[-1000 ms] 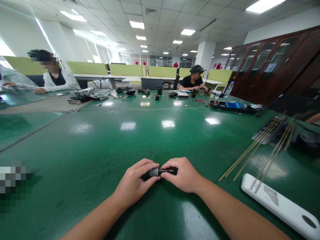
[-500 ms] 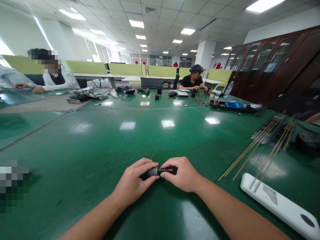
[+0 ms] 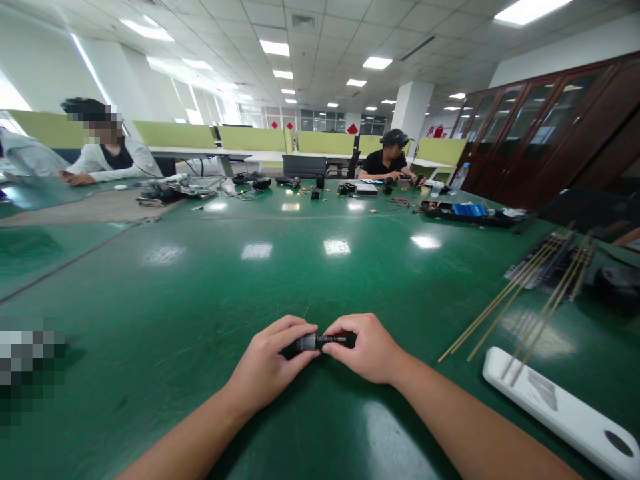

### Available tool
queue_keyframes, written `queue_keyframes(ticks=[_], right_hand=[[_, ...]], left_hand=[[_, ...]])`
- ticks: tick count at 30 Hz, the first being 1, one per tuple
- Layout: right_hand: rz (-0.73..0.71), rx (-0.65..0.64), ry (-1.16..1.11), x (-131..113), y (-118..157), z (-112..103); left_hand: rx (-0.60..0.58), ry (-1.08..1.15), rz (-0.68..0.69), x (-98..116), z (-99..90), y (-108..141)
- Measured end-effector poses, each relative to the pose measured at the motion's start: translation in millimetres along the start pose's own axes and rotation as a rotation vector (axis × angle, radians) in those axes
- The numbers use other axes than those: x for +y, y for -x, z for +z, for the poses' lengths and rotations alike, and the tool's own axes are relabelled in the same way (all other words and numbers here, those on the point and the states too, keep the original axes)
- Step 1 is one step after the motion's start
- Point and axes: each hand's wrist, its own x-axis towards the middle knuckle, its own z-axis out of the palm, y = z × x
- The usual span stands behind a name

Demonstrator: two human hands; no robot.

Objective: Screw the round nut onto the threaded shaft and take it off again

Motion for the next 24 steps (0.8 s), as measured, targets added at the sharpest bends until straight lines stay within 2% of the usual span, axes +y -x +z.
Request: queue_keyframes(ticks=[24], right_hand=[[0.027, 0.006, 0.004, 1.3, -0.6, -0.4]], left_hand=[[0.014, -0.022, -0.02, -1.2, -1.7, -1.8]])
